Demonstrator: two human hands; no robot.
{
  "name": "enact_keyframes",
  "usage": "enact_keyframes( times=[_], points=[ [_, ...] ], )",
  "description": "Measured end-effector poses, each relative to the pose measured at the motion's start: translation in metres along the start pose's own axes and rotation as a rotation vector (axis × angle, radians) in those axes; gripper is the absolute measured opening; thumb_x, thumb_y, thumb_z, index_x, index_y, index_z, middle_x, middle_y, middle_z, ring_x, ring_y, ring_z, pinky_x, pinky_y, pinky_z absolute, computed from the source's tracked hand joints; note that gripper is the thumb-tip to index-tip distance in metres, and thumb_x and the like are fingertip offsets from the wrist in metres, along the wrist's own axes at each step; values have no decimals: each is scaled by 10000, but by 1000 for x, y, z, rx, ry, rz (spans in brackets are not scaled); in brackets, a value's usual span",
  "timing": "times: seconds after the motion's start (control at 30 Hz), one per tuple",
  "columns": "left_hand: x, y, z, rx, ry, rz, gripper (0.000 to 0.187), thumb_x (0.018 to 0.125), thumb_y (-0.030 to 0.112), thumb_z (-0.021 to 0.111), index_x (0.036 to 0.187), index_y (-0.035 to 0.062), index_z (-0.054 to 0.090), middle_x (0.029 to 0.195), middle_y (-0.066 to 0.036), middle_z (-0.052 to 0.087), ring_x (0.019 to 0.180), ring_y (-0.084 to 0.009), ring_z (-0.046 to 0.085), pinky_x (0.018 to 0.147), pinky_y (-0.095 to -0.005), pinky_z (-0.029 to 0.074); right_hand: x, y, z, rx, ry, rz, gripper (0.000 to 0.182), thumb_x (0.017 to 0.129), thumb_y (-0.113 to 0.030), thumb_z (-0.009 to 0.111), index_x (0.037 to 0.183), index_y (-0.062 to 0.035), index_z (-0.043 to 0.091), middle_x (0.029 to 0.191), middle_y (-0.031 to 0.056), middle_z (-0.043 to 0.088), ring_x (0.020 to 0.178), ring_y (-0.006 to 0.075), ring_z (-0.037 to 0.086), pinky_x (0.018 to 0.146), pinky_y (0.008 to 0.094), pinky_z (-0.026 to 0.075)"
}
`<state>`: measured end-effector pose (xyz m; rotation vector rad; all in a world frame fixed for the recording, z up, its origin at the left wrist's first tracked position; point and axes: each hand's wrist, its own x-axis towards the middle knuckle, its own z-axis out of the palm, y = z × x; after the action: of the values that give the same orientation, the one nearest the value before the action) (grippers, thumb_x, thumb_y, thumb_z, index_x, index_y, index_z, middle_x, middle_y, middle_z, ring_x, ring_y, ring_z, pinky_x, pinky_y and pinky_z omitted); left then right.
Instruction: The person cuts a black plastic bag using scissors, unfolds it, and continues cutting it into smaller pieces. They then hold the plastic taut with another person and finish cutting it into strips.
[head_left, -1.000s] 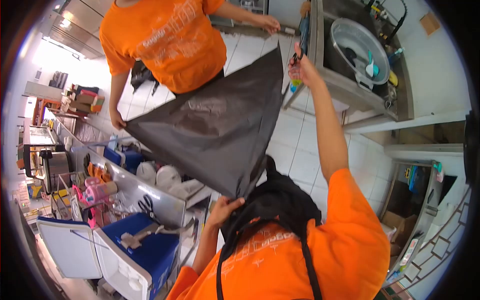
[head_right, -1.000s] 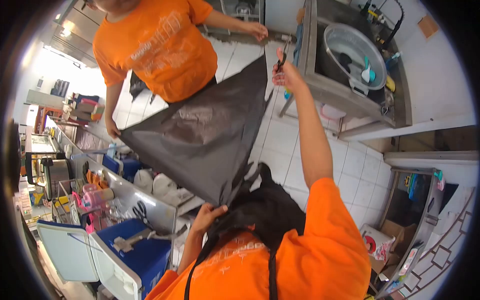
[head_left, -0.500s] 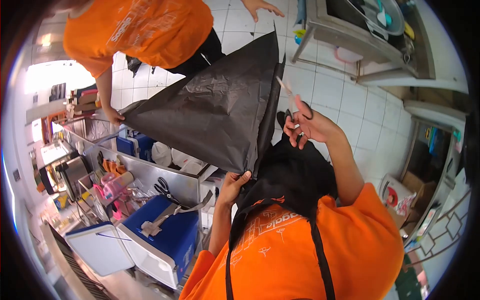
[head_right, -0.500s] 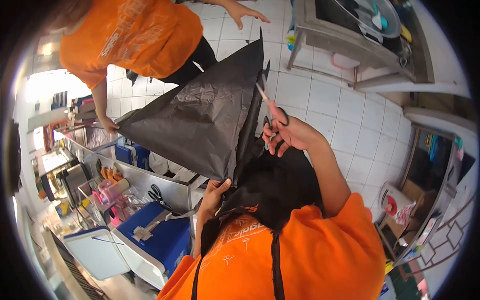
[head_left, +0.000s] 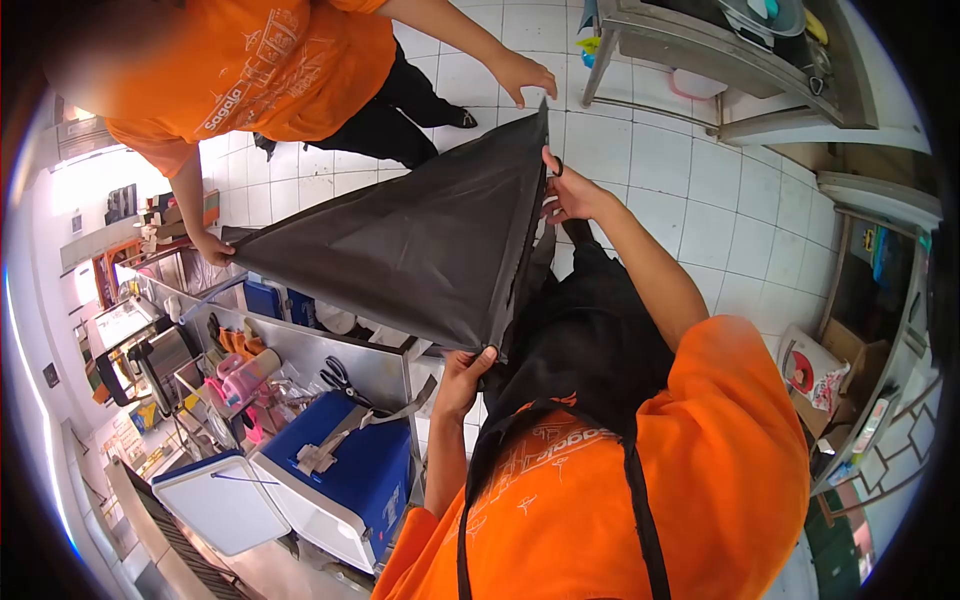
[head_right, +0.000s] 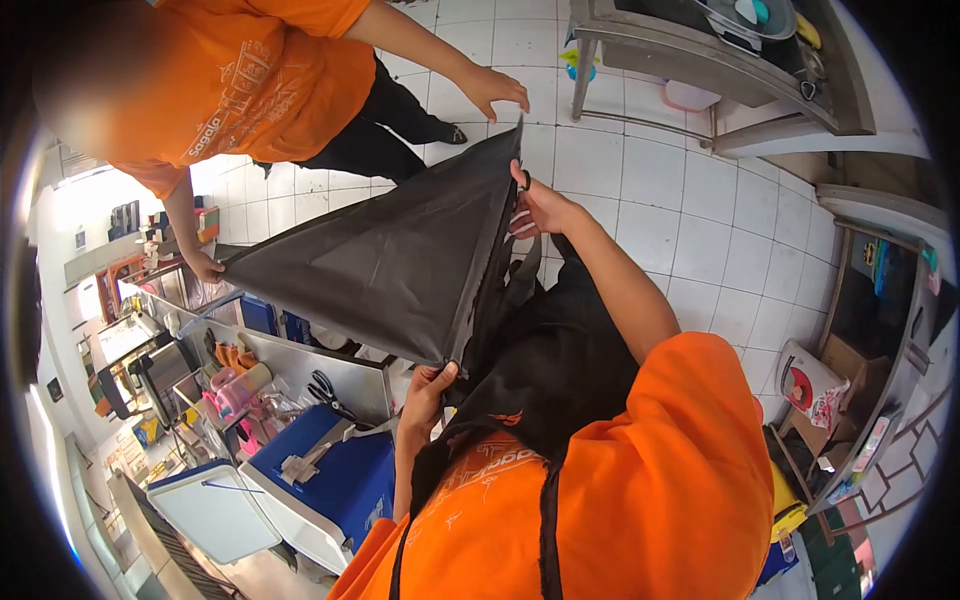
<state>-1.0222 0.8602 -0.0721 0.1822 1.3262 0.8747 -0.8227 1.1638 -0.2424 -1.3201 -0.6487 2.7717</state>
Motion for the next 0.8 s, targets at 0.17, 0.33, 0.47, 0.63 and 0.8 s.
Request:
enact_keyframes(
  times=[0.17, 0.33, 0.47, 0.63, 0.8],
  points=[
    [-5, -7, -7, 5, 17, -64, 186, 924, 170, 675, 1048, 34, 700, 968, 2, 703, 866, -75, 621, 817, -251, 471, -2, 2, 27, 88, 99, -225, 1102, 639, -969, 423, 1325, -110, 492, 1176, 93, 561, 1018, 272, 550, 884, 475, 434],
    [-21, -7, -10, 1, 39, -123, 193, 922, 174, 679, 1050, 32, 703, 938, -6, 711, 835, -82, 635, 775, -243, 481, -1, -6, 25, 170, 215, -357, 1126, 641, -954, 456, 1376, -102, 460, 1257, 147, 546, 1039, 327, 585, 854, 501, 491],
    [-31, -24, -30, 30, 39, -139, 174, 918, 164, 686, 1006, 17, 714, 888, -11, 715, 786, -81, 642, 754, -235, 483, -3, -35, 10, 246, 216, -452, 1037, 682, -921, 472, 1351, -129, 486, 1260, 100, 547, 1071, 275, 567, 849, 482, 490],
    [-41, -24, -34, 53, 78, -130, 156, 919, 157, 686, 985, 19, 720, 868, -5, 714, 782, -72, 639, 735, -229, 483, 0, -72, -2, 255, 289, -594, 986, 683, -913, 482, 1266, -121, 545, 1176, 86, 597, 1039, 249, 591, 845, 473, 498],
    [-48, -43, -49, 62, 150, -187, 140, 916, 164, 692, 944, 30, 725, 859, 4, 710, 764, -71, 633, 729, -227, 480, 6, -144, -56, 398, 385, -795, 911, 694, -899, 497, 1149, -114, 574, 1029, 59, 594, 936, 231, 588, 798, 423, 509]
  ],
)
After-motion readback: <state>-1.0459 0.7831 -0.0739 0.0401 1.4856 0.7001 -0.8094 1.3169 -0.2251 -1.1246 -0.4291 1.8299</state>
